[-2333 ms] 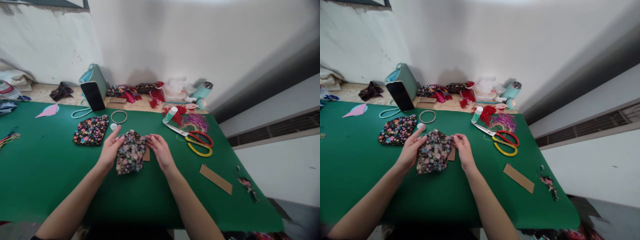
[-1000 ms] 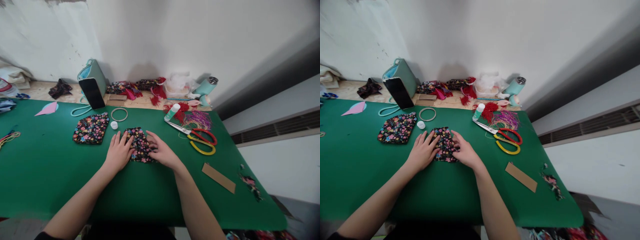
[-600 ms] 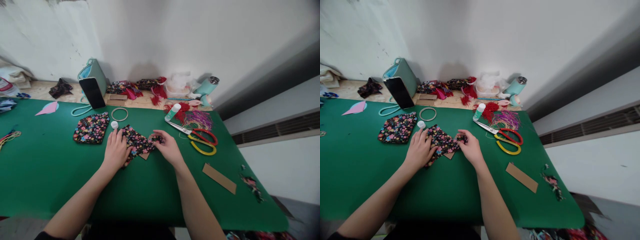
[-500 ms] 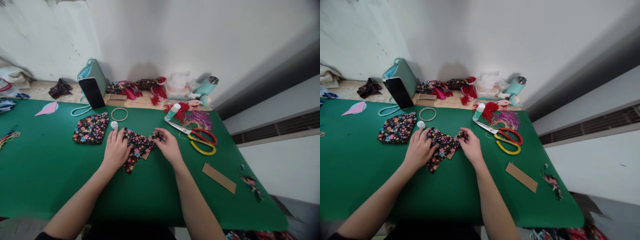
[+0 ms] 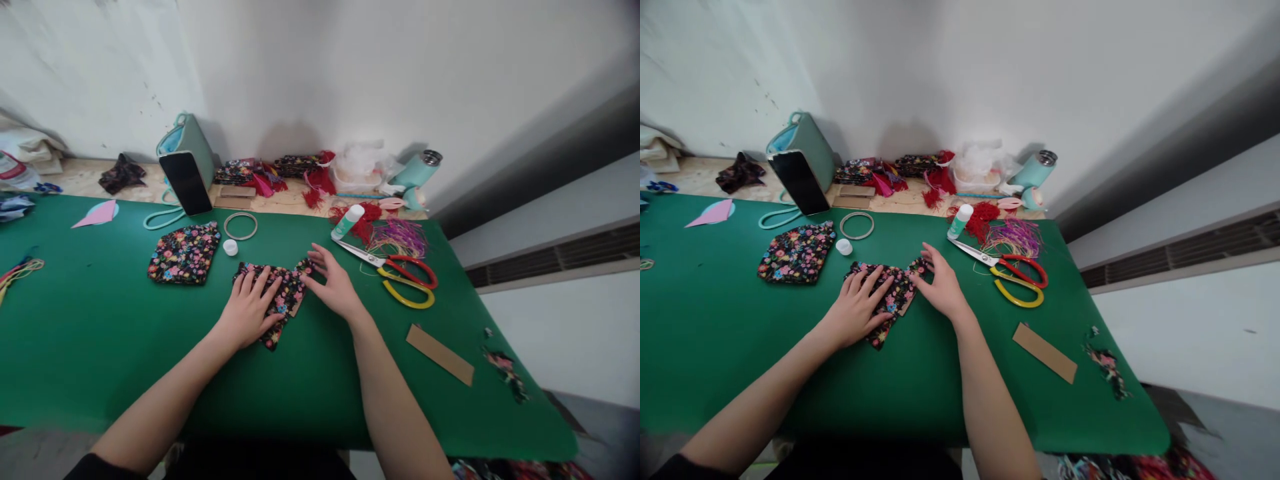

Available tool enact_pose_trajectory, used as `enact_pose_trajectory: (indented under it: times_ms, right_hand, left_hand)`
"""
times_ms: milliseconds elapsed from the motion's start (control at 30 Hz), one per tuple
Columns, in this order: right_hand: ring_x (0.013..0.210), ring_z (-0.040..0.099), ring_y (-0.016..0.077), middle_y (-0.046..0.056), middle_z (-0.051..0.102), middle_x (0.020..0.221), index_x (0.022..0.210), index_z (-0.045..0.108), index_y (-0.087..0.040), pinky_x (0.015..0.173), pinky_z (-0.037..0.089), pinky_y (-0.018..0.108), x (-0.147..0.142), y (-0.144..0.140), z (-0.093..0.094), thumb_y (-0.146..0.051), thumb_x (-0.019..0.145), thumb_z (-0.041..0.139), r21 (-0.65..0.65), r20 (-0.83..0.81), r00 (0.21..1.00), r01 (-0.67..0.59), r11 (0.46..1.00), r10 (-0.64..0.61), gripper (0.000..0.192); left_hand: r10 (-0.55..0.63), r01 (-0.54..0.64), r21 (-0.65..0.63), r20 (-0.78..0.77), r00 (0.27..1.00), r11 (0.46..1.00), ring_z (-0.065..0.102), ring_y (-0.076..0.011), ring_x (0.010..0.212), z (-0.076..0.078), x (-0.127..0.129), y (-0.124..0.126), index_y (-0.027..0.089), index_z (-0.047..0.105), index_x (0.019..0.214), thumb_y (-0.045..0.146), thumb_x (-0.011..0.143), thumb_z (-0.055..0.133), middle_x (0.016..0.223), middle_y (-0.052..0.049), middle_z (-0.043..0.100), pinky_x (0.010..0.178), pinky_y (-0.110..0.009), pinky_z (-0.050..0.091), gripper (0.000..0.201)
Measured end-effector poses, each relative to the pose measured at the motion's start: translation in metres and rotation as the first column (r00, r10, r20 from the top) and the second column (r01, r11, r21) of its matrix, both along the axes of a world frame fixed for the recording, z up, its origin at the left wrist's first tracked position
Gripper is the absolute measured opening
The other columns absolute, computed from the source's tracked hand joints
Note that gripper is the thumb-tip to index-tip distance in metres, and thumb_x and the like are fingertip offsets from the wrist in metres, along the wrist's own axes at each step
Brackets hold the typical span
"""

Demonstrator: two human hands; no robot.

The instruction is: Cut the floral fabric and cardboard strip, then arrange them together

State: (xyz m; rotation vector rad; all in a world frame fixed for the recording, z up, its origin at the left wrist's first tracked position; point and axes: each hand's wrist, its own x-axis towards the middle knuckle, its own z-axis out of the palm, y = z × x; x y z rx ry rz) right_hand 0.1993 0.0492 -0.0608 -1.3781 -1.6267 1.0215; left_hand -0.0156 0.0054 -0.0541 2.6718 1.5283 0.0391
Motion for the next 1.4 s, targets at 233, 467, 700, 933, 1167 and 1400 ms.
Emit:
enact_pose_trajectory:
  times_ms: [233,467,700,933,1167,1400]
  right_hand:
    - [0.142,0.023,0.0333,0.017,0.028,0.151,0.150,0.012,-0.026,0.113,0.025,0.055,0.008,-0.017,0.019,-0.043,0.072,0.073,-0.038,0.438,0.874,-0.216,0.976,0.211,0.101]
    - [0.130,0.038,0.0369,0.016,0.038,0.136,0.150,0.011,-0.029,0.107,0.033,0.057,-0.009,-0.026,0.023,-0.040,0.062,0.080,-0.035,0.595,0.775,-0.241,0.970,0.214,0.112]
    - [0.125,0.041,0.0350,0.014,0.039,0.130,0.148,0.021,-0.026,0.104,0.040,0.051,0.002,-0.024,0.029,-0.029,0.066,0.072,-0.064,0.592,0.781,-0.200,0.978,0.198,0.097]
    - [0.123,0.038,0.0374,0.010,0.033,0.126,0.140,0.038,-0.038,0.102,0.038,0.061,0.015,-0.023,0.036,-0.031,0.067,0.072,0.057,0.541,0.832,-0.184,0.981,0.125,0.081]
    - [0.130,0.032,0.0361,0.011,0.031,0.132,0.116,0.056,-0.029,0.108,0.031,0.058,0.010,-0.024,0.044,-0.029,0.070,0.069,0.079,0.462,0.880,-0.164,0.983,0.109,0.048]
    - [0.135,0.031,0.0327,0.015,0.027,0.134,0.106,0.041,-0.023,0.111,0.029,0.051,0.008,-0.023,0.045,-0.028,0.069,0.067,0.059,0.386,0.909,-0.195,0.979,0.157,0.045]
  left_hand:
    - [0.136,-0.134,0.072,-0.016,0.991,0.988,0.039,-0.0406,0.126,0.018,0.012,-0.022,0.003,0.053,0.131,0.051,0.087,0.052,0.141,-0.023,0.044,0.109,-0.056,0.023,0.065]
    - [-0.213,0.217,-0.054,0.060,0.975,0.975,0.027,-0.0355,0.138,0.027,-0.016,0.011,0.015,0.049,0.135,0.050,0.081,0.062,0.150,-0.014,0.036,0.113,-0.052,0.020,0.065]
    - [-0.222,0.228,-0.138,0.056,0.973,0.964,0.015,-0.0346,0.143,0.013,-0.021,0.017,0.012,0.038,0.143,0.065,0.077,0.058,0.153,-0.015,0.029,0.114,-0.054,0.012,0.087]
    - [-0.007,0.008,-0.041,0.034,0.999,0.999,0.015,-0.0401,0.142,-0.004,0.018,-0.010,0.010,0.030,0.147,0.067,0.080,0.051,0.156,-0.018,0.021,0.112,-0.058,0.013,0.091]
    - [-0.070,0.073,-0.041,0.070,0.995,0.997,0.010,-0.0378,0.144,-0.006,0.021,-0.014,0.013,0.027,0.148,0.066,0.081,0.049,0.157,-0.015,0.018,0.113,-0.056,0.009,0.088]
    - [-0.087,0.093,-0.063,0.103,0.991,0.994,0.013,-0.0365,0.143,-0.007,0.012,-0.008,0.016,0.028,0.148,0.068,0.081,0.048,0.157,-0.015,0.019,0.113,-0.055,0.011,0.087]
